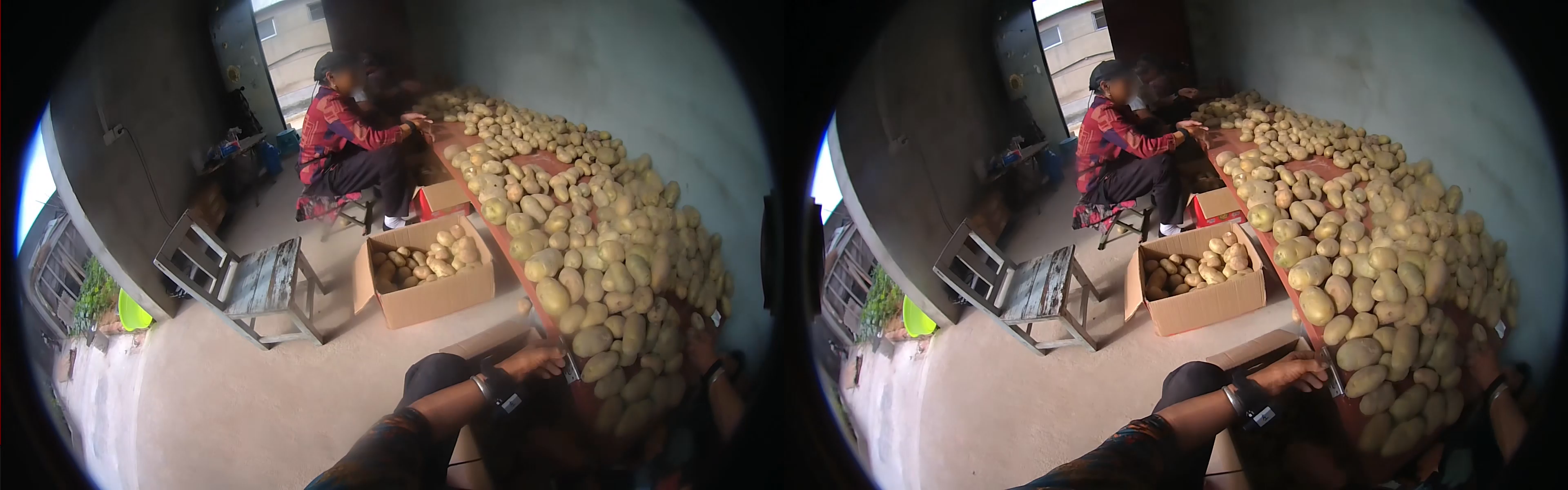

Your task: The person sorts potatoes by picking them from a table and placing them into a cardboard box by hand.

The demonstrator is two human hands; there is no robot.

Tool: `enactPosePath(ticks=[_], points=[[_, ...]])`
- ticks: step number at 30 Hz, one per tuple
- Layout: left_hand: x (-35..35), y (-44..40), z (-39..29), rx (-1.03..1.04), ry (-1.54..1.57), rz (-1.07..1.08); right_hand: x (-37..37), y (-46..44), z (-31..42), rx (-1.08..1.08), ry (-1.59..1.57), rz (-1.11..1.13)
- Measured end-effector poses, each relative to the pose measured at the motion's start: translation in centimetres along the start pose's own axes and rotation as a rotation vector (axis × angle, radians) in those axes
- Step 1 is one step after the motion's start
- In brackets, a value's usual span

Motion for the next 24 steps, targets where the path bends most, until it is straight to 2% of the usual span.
enactPosePath(ticks=[6, 13, 18, 24], points=[[0.9, -0.5, 1.6, 0.018, 0.003, 0.035, 1.2, -0.4, -0.2, -0.051, -0.006, -0.035], [2.3, 0.0, 0.0, 0.013, -0.06, 0.022, 3.5, -0.9, -1.1, -0.056, -0.043, -0.019], [2.5, 0.3, -0.5, -0.003, -0.045, 0.016, 1.9, 0.4, 0.2, -0.058, 0.013, -0.045], [2.5, 0.4, -0.4, 0.01, -0.054, 0.008, 1.9, 1.8, 0.8, -0.153, 0.023, -0.242]])
Point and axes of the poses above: each hand's wrist, its own y-axis away from the middle knuckle, its own x-axis out of the palm, z = x × y, the point moved 7 cm from there along -y, towards the middle knuckle, and after that the axes turned 11 degrees about x, right-handed, at the moved point
